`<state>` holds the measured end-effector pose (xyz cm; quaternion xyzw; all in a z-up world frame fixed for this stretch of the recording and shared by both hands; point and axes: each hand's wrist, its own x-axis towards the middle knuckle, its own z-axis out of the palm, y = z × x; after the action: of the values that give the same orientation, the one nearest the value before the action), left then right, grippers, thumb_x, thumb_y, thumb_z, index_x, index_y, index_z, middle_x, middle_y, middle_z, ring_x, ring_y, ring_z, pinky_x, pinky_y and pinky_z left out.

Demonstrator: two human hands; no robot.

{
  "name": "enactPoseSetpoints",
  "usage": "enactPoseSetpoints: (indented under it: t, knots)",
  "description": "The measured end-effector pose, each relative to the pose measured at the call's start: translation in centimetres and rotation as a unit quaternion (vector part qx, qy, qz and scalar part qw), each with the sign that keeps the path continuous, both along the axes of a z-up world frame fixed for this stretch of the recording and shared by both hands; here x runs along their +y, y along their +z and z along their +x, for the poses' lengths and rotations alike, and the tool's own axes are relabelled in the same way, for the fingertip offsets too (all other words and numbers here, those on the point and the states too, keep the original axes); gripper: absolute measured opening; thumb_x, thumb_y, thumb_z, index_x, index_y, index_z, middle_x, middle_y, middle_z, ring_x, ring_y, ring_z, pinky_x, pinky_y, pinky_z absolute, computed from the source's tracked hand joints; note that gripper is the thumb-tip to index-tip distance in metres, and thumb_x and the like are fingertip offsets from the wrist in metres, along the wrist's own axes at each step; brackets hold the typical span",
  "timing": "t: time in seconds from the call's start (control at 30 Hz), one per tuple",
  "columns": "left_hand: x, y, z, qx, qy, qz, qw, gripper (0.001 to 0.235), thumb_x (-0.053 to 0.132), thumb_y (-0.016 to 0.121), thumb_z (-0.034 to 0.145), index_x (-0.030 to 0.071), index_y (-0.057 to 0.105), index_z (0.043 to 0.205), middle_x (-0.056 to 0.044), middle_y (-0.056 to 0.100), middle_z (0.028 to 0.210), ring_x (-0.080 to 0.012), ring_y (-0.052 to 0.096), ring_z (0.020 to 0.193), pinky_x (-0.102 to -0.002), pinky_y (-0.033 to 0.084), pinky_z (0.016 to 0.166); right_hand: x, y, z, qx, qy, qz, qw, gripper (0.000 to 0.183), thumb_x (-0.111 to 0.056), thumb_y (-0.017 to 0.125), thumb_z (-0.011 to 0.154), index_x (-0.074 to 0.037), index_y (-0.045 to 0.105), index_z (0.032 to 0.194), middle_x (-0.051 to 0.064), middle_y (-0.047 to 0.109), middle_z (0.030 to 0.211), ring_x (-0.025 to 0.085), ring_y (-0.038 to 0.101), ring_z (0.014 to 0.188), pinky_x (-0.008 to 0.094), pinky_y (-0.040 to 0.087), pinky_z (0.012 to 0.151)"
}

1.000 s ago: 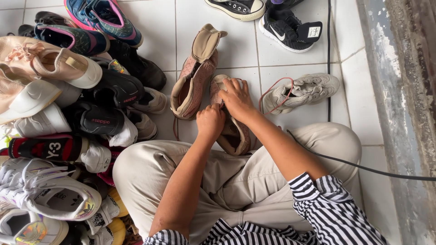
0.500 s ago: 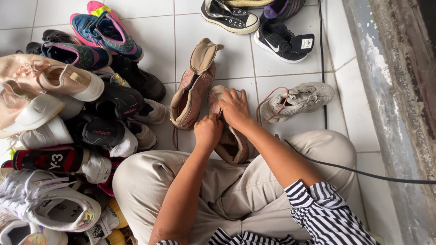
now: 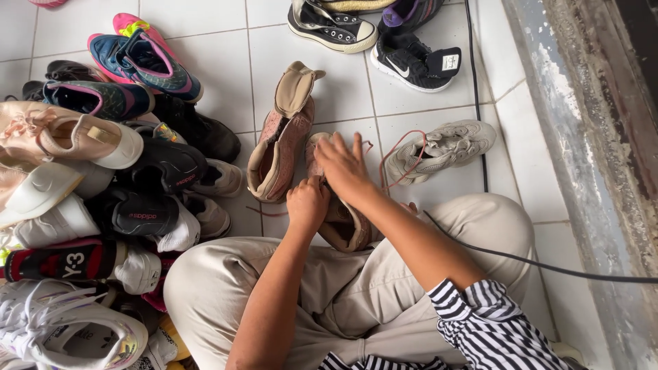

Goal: The person sits on the floor and laces a pair of pink high-top sneakers. They thread the laces through the eyelets, pull them tight, and tie a knot. The person handles the laces and shoes by hand.

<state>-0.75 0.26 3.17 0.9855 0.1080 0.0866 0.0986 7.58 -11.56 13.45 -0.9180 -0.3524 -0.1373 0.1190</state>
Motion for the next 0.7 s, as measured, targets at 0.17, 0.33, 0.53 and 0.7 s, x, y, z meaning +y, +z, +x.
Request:
enactPoseSetpoints:
  t: [0.17, 0.33, 0.53, 0.7]
  knots:
    - [0.2, 0.0, -0.1, 0.004, -0.02, 0.008, 1.0, 0.028, 0.033, 0.065, 0.091, 0.015, 0.072, 0.111, -0.005, 0.07, 0.086, -0.0258, 0.076, 0.079, -0.041, 0.059, 0.082, 0.2, -5.7, 0.2, 0.057, 0.032, -0.05, 0.997, 0.026, -0.006, 0.06, 0.091, -0.011, 0.072, 0.114, 0.009, 0.069, 0.099, 0.033, 0.057, 0.117, 0.075, 0.019, 0.111]
    - [0.2, -0.7, -0.1, -0.012, -0.019, 0.03, 0.999, 0.029, 0.035, 0.066, 0.089, 0.016, 0.072, 0.111, -0.005, 0.071, 0.087, -0.0262, 0.076, 0.08, -0.041, 0.059, 0.08, 0.5, -7.5, 0.8, 0.063, 0.046, -0.044, 0.996, 0.026, -0.008, 0.059, 0.093, -0.01, 0.071, 0.116, 0.01, 0.07, 0.096, 0.033, 0.06, 0.11, 0.077, 0.022, 0.109]
    - [0.3, 0.3, -0.2, 0.008, -0.032, -0.002, 0.999, 0.029, 0.032, 0.065, 0.092, 0.014, 0.071, 0.113, -0.006, 0.071, 0.089, -0.0277, 0.076, 0.082, -0.042, 0.059, 0.081, 0.3, -5.9, 0.9, -0.029, 0.061, 0.007, 0.998, 0.009, -0.014, 0.063, 0.089, -0.01, 0.071, 0.09, 0.008, 0.063, 0.08, 0.03, 0.06, 0.096, 0.069, 0.032, 0.103]
    - [0.4, -0.7, 0.0, 0.001, -0.026, 0.009, 1.0, 0.03, 0.034, 0.065, 0.091, 0.016, 0.071, 0.114, -0.005, 0.071, 0.09, -0.0277, 0.076, 0.082, -0.042, 0.058, 0.081, 0.1, -7.0, 2.2, -0.062, 0.066, 0.047, 0.995, 0.012, -0.021, 0.068, 0.09, -0.013, 0.071, 0.082, 0.005, 0.06, 0.075, 0.027, 0.058, 0.089, 0.066, 0.035, 0.099]
